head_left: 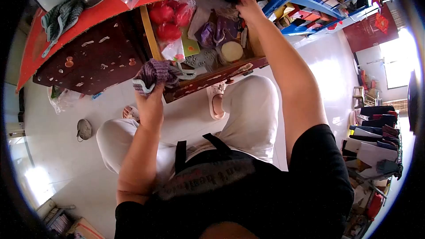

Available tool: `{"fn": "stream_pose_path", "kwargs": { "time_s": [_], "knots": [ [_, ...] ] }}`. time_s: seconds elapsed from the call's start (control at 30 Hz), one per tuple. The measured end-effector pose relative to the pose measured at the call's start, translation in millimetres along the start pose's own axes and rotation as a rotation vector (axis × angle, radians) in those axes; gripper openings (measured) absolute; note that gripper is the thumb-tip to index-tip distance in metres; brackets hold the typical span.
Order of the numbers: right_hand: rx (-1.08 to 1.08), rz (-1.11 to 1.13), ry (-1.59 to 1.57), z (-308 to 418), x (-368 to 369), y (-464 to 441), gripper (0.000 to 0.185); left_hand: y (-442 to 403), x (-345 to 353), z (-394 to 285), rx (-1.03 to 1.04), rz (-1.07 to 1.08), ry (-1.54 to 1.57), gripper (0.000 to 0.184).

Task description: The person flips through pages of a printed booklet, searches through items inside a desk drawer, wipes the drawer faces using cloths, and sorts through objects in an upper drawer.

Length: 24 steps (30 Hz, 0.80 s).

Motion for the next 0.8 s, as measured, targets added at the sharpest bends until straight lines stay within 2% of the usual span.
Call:
{"fn": "stream_pose_path", "kwargs": {
  "time_s": [0.07, 0.2, 0.27, 0.3, 0.37, 0.4, 0.47, 0.5, 0.53, 0.6, 0.67, 0.73, 0.77, 0.8],
  "knots": [
    [0.337, -0.013, -0.064, 16, -19, 26, 0.04, -1, 3, -3, 0.082, 0.049, -0.014, 0.031],
    [0.26, 0.03, -0.138, 67, -36, 85, 0.034, 1, -1, -1, -0.005, 0.011, 0.013, 0.037],
    [0.151, 0.108, -0.336, 126, -43, 122, 0.034, 10, -5, -16, 0.404, -0.096, -0.508, 0.046],
    [0.074, 0.143, -0.483, 164, -43, 144, 0.034, 14, -5, -17, 0.404, -0.094, -0.509, 0.046],
    [-0.095, 0.245, -1.051, 217, -28, 186, 0.052, 30, 14, -22, 0.572, 0.257, -0.391, 0.056],
    [-0.082, 0.301, -1.134, 236, -21, 201, 0.056, 35, 19, -15, 0.597, 0.244, -0.273, 0.06],
    [0.026, 0.327, -1.327, 261, -6, 223, 0.058, 42, 32, -11, 0.592, 0.442, -0.346, 0.068],
    [0.079, 0.28, -1.279, 252, -1, 223, 0.057, 44, 38, -14, 0.616, 0.504, -0.424, 0.076],
    [0.13, 0.235, -1.232, 243, 0, 219, 0.056, 43, 40, -22, 0.616, 0.503, -0.43, 0.076],
    [0.317, 0.068, -1.155, 212, -26, 214, 0.047, 42, 47, -35, 0.661, 0.523, -0.829, 0.08],
    [0.069, -0.257, -0.479, 164, -58, 207, 0.044, 35, 41, -25, 0.662, 0.438, -0.872, 0.087],
    [-0.033, -0.267, 0.116, 144, -94, 199, 0.044, 22, 26, -16, 0.464, 0.208, -1.019, 0.092],
    [-0.063, -0.262, 0.32, 131, -99, 199, 0.041, 18, 22, -11, 0.386, 0.22, -1.003, 0.094],
    [-0.069, -0.253, 0.317, 120, -98, 203, 0.041, 19, 21, -10, 0.377, 0.213, -1.004, 0.094]
  ]
}}
Point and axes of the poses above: each hand's wrist, its own y-axis away from the middle knuckle, its own x-axis out of the palm, z = x × y, the point moved 5 cm from there along -y, towards the middle knuckle, and after that the axes turned 2 degrees about -y, right-handed, at the moved point
